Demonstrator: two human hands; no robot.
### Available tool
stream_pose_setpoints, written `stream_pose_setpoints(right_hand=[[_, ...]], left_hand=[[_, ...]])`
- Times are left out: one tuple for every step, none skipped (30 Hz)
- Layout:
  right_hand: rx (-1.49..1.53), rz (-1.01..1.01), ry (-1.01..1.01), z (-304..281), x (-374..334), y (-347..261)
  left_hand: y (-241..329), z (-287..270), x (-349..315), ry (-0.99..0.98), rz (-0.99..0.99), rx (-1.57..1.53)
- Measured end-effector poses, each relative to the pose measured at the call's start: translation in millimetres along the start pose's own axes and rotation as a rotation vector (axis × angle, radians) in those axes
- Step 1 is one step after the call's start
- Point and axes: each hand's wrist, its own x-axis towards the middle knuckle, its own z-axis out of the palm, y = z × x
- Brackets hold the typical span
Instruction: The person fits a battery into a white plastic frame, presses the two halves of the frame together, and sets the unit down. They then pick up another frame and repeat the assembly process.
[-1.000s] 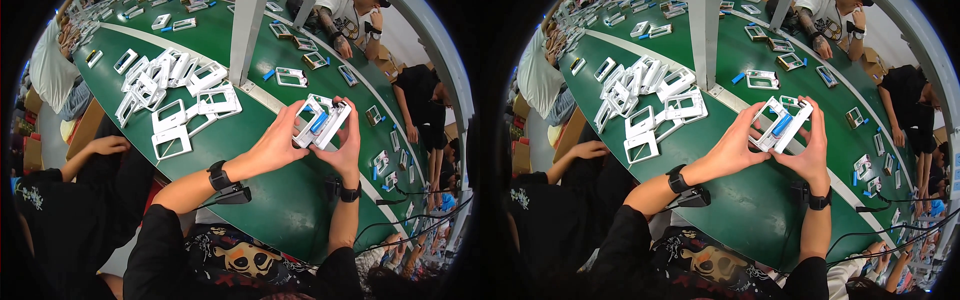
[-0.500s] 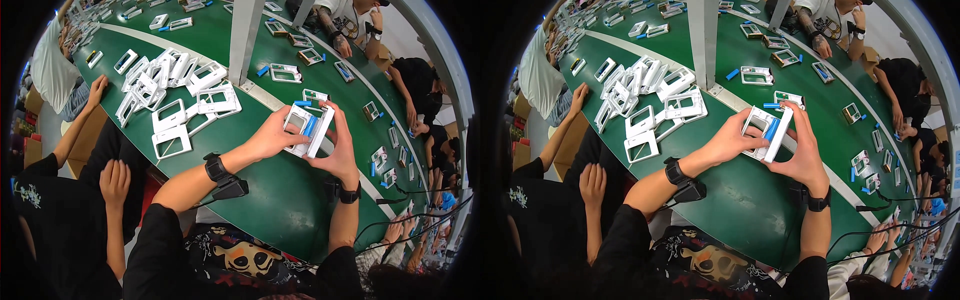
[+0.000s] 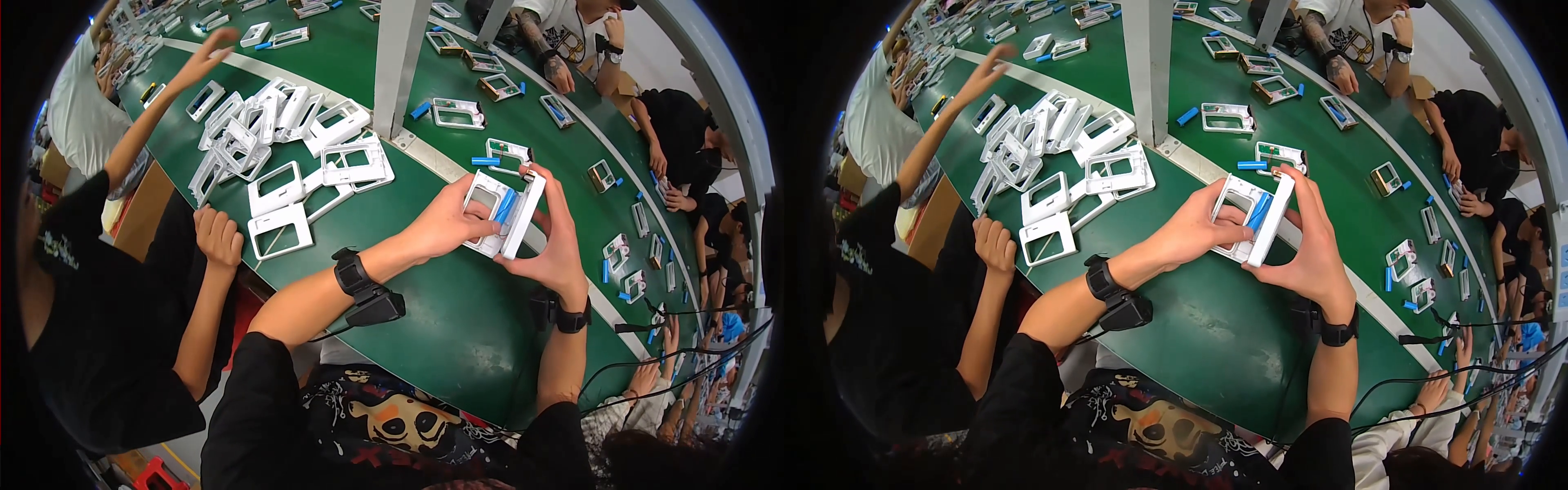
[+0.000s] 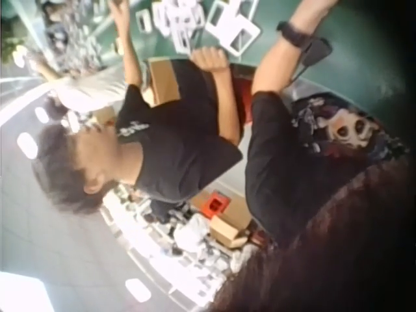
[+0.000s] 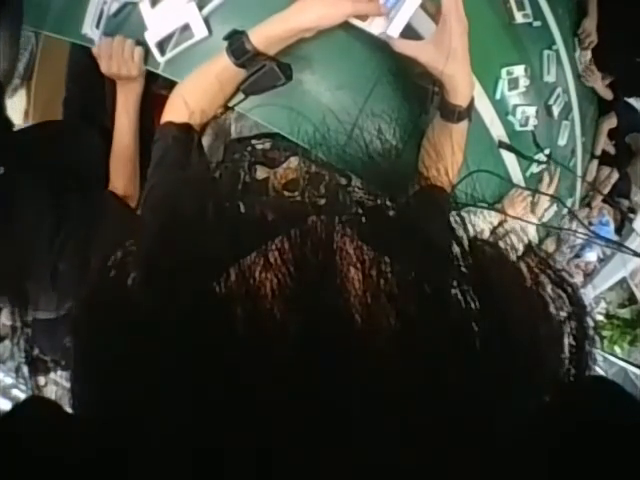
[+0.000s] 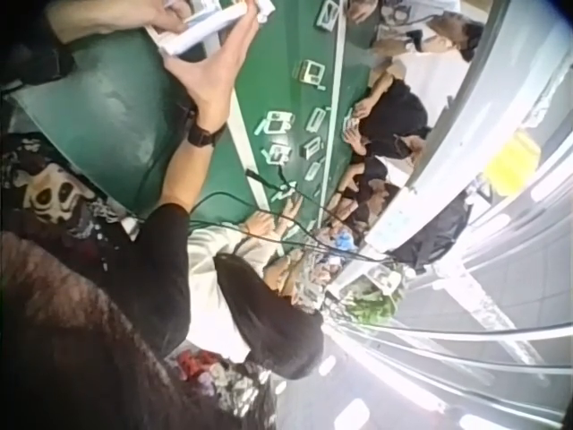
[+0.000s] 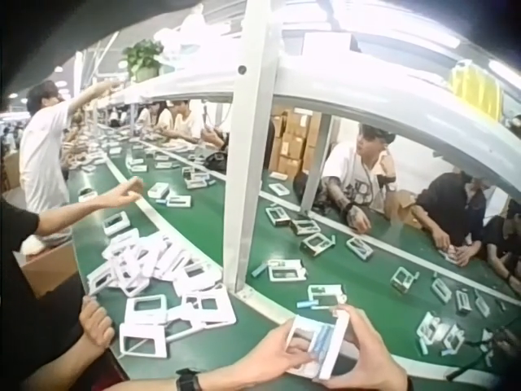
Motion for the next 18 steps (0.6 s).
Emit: stream_pose_setpoints(right_hand=[[0.000, 0.000, 0.000, 0.0, 0.0, 0.5], [0.016, 0.005, 0.008, -0.2, -0.2, 1.4], [0.032, 0.009, 0.015, -0.2, -0.3, 2.2], [0.049, 0.014, 0.022, 0.1, -0.3, 2.6], [0.048, 0.014, 0.022, 0.2, -0.8, 2.6], [0.046, 0.008, 0.019, 0.4, -1.4, 2.5], [0.044, 0.003, 0.017, 0.7, -2.1, 2.2], [0.042, -0.003, 0.014, 0.9, -2.7, 1.9], [0.041, -0.003, 0.013, 1.1, -3.1, 1.1], [0.021, 0.001, 0.013, 1.8, -2.9, 0.2], [0.000, 0.005, 0.013, 2.3, -2.8, -0.7], [-0.020, 0.009, 0.013, 2.6, -2.9, -1.1], [-0.020, 0.010, 0.012, 2.8, -3.2, -0.9], [-0.024, 0.008, 0.011, 3.0, -3.6, -0.4], [-0.029, 0.007, 0.012, 3.0, -3.4, -0.5], [-0.034, 0.007, 0.012, 3.0, -3.1, -0.7], [-0.035, 0.008, 0.012, 2.6, -2.8, -1.2], [-0.043, 0.009, 0.011, 2.1, -2.3, -1.9]], left_hand=[[-0.9, 0.2, -0.3, 0.000, 0.000, 0.000], [-2.6, 0.5, -0.4, -0.004, 0.023, -0.023], [-4.3, 0.8, -0.4, -0.009, 0.047, -0.047], [-5.1, 0.8, -0.4, -0.013, 0.071, -0.070], [-5.7, 1.0, -0.2, -0.013, 0.071, -0.070], [-5.9, 1.0, 0.2, -0.011, 0.067, -0.068], [-6.1, 0.9, 0.4, -0.010, 0.063, -0.066], [-6.2, 0.9, 0.5, -0.008, 0.058, -0.065], [-6.3, 0.9, 0.4, -0.008, 0.059, -0.065], [-6.1, 0.4, 0.5, 0.003, 0.037, -0.053], [-6.1, 0.1, 0.5, 0.013, 0.014, -0.041], [-6.2, 0.0, 0.3, 0.024, -0.009, -0.029], [-6.7, 0.0, -0.1, 0.024, -0.009, -0.030], [-7.4, 0.2, -0.6, 0.023, -0.003, -0.028], [-6.3, 0.4, -1.0, 0.020, 0.002, -0.025], [-4.5, 0.7, -1.5, 0.018, 0.008, -0.022], [-2.9, 0.8, -1.8, 0.017, 0.007, -0.024], [-1.2, 0.8, -1.9, 0.023, -0.009, -0.021]])
